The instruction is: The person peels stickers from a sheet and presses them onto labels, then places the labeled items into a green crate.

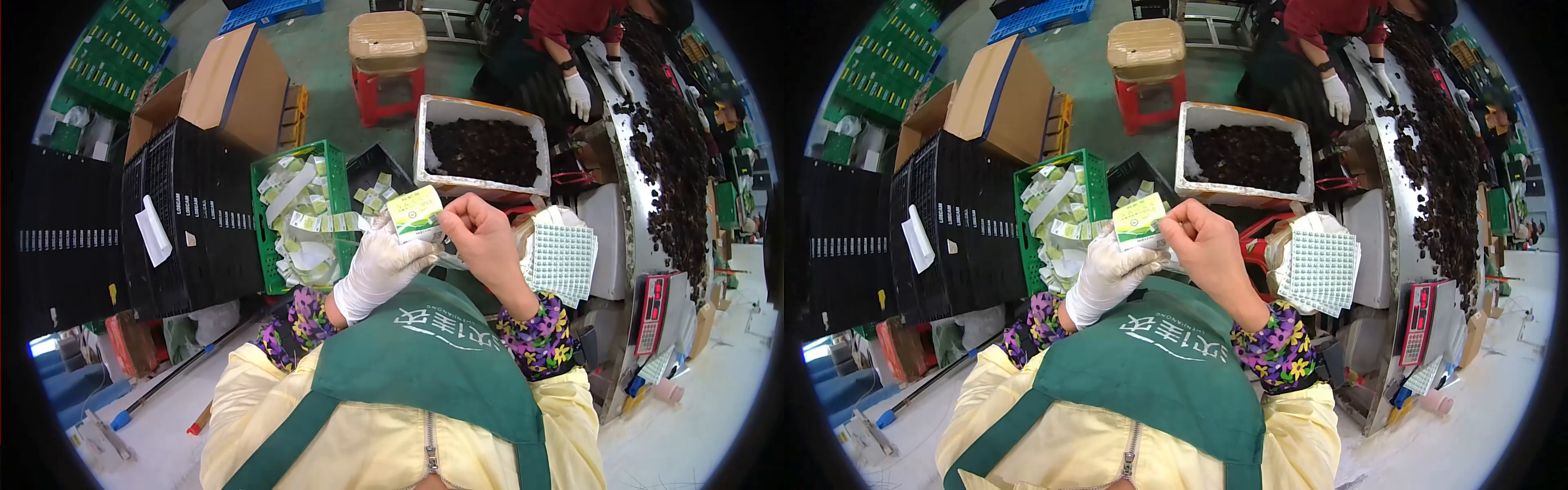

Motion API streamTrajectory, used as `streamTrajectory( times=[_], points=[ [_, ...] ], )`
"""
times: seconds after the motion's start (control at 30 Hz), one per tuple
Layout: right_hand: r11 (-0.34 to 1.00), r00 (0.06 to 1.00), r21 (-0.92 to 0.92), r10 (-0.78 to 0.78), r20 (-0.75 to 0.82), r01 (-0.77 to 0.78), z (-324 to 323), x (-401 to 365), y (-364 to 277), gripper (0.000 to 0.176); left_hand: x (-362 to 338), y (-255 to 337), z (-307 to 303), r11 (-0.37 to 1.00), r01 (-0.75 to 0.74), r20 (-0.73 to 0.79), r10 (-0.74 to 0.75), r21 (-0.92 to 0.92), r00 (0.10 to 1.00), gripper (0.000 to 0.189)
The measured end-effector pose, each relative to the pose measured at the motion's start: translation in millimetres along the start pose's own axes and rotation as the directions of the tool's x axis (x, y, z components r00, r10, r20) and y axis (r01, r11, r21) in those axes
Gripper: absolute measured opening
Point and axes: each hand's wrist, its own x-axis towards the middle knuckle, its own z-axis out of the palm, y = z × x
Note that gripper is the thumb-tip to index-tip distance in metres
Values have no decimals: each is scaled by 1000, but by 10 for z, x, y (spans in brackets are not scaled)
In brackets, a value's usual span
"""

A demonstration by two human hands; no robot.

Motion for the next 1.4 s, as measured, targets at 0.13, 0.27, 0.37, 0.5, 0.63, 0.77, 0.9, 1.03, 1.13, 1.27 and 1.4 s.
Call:
streamTrajectory(
  times=[0.13, 0.27, 0.37, 0.5, 0.63, 0.77, 0.9, 1.03, 1.13, 1.27, 1.4],
  points=[
    [884, 991, -460, -122, -48, 87, -31, 30, -39, 18, -4, 63, 7, 1000, -25, -33, 25, 4, 999, 23],
    [993, 999, -114, 34, -22, -36, -171, 222, 195, 20, -24, 24, -15, 998, -46, -33, 47, 44, 998, 24],
    [990, 937, 57, 103, 333, -129, -164, 201, 69, 16, 16, 72, -48, 995, -64, -43, 67, 70, 997, 22],
    [928, 990, 372, -17, 140, -37, -195, 369, -88, 13, -69, 26, -6, 994, 100, 177, -91, -41, 980, 15],
    [970, 998, 238, 65, -22, -58, -265, 430, -171, 15, -191, 30, 175, 921, 257, 199, -205, -291, 958, 10],
    [985, 968, 107, -105, -230, 133, -137, 257, 17, 16, -134, -45, 80, 921, 255, 96, -236, -295, 967, 13],
    [987, 987, -63, -153, -39, 150, -16, -26, -85, 19, -103, -72, 61, 972, 179, 8, -180, -153, 984, 14],
    [885, 940, -340, -342, -9, 319, 29, 3, 13, 23, -29, -20, 14, 992, 85, 26, -83, -91, 996, 21],
    [871, 949, -392, -314, 24, 298, 24, 8, -48, 24, -10, -16, 16, 999, -38, 21, 38, 30, 999, 23],
    [767, 907, -555, -418, -55, 320, 29, 50, -1, 22, -35, -6, 20, 998, 37, 54, -39, 40, 998, 22],
    [989, 943, 9, 138, 302, -147, -140, 144, 83, 20, 28, -5, -28, 993, -71, 38, 67, 91, 997, 21]
  ],
)
